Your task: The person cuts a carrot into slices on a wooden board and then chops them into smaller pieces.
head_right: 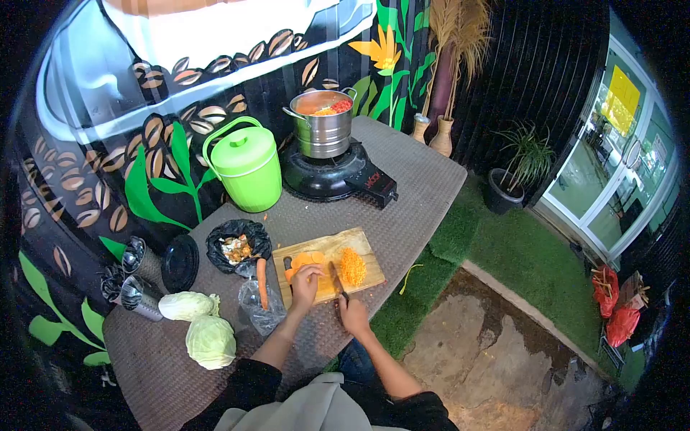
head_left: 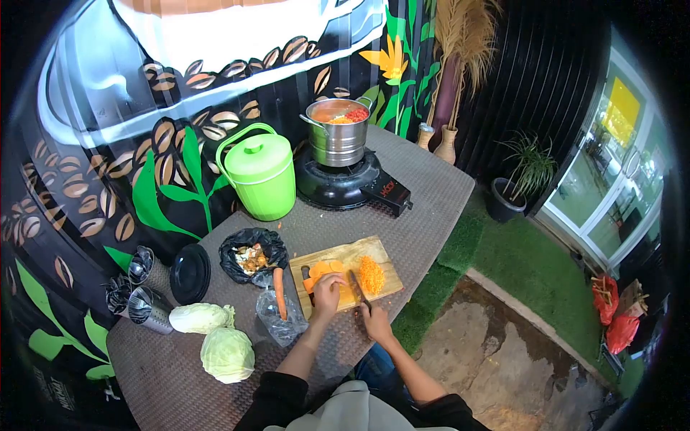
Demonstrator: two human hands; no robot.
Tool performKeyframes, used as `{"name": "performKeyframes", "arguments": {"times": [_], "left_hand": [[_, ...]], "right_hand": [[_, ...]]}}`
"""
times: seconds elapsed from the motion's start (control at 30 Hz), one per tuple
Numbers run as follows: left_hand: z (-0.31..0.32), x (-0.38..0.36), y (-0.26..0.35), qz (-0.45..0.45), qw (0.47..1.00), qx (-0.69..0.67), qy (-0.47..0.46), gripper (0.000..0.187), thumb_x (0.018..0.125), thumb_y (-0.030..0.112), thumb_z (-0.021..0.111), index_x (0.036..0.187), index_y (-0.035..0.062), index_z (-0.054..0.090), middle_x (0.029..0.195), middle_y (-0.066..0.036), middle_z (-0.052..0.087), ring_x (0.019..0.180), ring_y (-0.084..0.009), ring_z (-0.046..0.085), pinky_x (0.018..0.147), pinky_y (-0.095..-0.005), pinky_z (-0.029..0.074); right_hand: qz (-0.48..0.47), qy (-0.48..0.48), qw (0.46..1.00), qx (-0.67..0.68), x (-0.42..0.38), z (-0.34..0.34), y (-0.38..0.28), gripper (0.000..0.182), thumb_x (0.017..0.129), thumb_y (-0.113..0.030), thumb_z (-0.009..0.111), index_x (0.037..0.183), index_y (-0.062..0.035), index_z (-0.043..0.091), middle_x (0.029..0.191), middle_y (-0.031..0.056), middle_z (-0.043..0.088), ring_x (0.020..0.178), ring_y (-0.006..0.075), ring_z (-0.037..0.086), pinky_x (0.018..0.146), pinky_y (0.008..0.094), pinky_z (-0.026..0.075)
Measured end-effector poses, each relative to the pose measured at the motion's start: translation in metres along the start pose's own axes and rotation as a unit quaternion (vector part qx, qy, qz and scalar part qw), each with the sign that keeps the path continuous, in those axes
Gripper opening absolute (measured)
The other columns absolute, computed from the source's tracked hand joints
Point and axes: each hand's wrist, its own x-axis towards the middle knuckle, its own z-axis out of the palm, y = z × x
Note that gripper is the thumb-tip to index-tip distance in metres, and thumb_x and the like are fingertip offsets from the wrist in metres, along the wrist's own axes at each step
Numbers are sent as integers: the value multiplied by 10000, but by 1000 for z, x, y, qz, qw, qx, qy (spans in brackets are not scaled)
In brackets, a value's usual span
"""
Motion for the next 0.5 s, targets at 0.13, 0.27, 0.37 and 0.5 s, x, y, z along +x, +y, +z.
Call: {"name": "performKeyframes", "arguments": {"times": [0.13, 0.27, 0.37, 0.5], "left_hand": [[-3, 15, -18, 25, 996, 83, -5, 212, 725, -106, 549, 817, 35, 679, 922, -112, 672, 940, -296, 595, 835, -359, 462], [1, 30, -36, 42, 985, 160, -56, 243, 721, -53, 625, 943, 25, 686, 1015, -122, 650, 1016, -295, 539, 896, -379, 431], [6, 40, -32, 25, 977, 193, -82, 316, 727, 3, 675, 1042, 0, 649, 1084, -137, 618, 1051, -307, 512, 924, -381, 419], [11, 55, -37, -10, 957, 251, -144, 402, 748, 61, 697, 1134, -3, 604, 1123, -148, 595, 1082, -310, 494, 949, -383, 410]], "right_hand": [[-18, -32, 997, -69, -14, 7, 10, 506, 933, -408, 445, 927, 67, 618, 829, 327, 608, 819, 475, 598, 747, 529, 473], [58, -34, 993, -100, -8, -6, -5, 507, 933, -424, 436, 933, 47, 626, 866, 316, 617, 847, 467, 602, 768, 522, 476], [82, -19, 994, -66, 3, -4, -1, 510, 927, -426, 450, 940, 51, 629, 859, 327, 610, 840, 473, 600, 779, 526, 470], [56, -24, 991, -119, 10, 5, 7, 500, 919, -441, 467, 979, 28, 629, 874, 297, 627, 855, 473, 602, 803, 507, 480]]}}
